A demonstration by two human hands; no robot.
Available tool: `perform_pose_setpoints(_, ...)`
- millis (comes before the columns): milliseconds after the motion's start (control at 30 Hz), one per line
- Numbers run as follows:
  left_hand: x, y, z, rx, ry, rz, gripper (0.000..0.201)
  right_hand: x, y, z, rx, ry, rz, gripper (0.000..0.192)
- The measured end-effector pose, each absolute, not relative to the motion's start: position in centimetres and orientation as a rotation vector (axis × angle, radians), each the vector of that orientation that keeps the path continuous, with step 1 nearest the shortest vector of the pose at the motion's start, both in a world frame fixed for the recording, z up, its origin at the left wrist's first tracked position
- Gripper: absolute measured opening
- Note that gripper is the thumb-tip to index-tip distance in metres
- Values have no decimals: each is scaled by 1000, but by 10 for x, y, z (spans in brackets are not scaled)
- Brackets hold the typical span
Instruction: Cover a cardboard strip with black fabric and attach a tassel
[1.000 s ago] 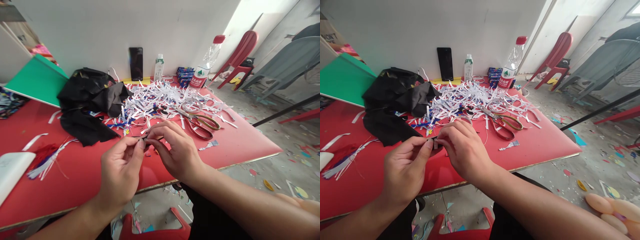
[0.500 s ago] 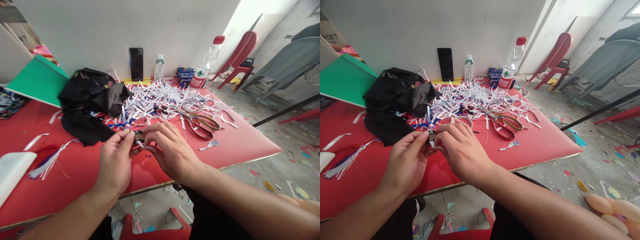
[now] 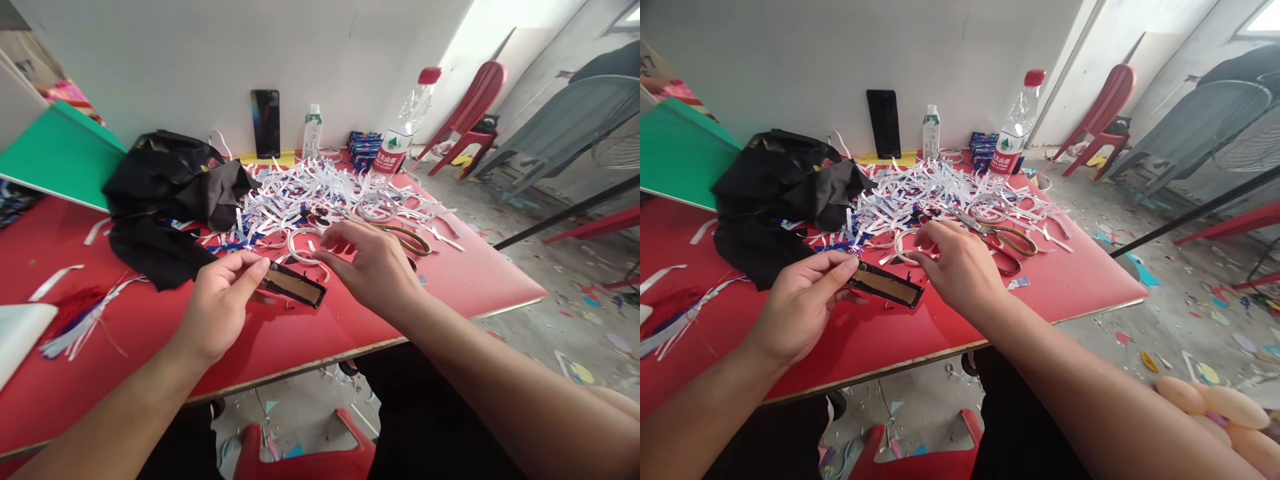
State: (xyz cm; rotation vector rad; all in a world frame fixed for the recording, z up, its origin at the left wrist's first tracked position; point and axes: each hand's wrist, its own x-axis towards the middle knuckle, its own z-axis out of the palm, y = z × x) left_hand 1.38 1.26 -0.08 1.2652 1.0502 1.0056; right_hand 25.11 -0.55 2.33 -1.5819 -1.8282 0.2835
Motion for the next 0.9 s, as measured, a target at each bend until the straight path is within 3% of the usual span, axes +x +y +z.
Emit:
perform_pose_setpoints(167,17,11,4,1197,1025,958,28,243,-8,22,-1492,-1684,472,14)
perform_pose_setpoints(233,18,11,5,1192,1026,911,27,237,-10,19,-1375,-1635,701,12)
perform_pose_setpoints(367,21,9,7,1228,1005,899,25,227,-12,13,-1256,-1490,1326,33)
perform_pose_setpoints(433,22,8,9,1182,961,944,24,224,-12,11,-1241,-1409,1469,32)
perform_pose_setpoints(600,22,8,13,962,857,1010,25,228,-7,16,-1134,-1178,1515,23)
perform_pose_setpoints(900,22,1,8,1367,1122,1157,14,226,-10,19,-1141,-1036,1666,38)
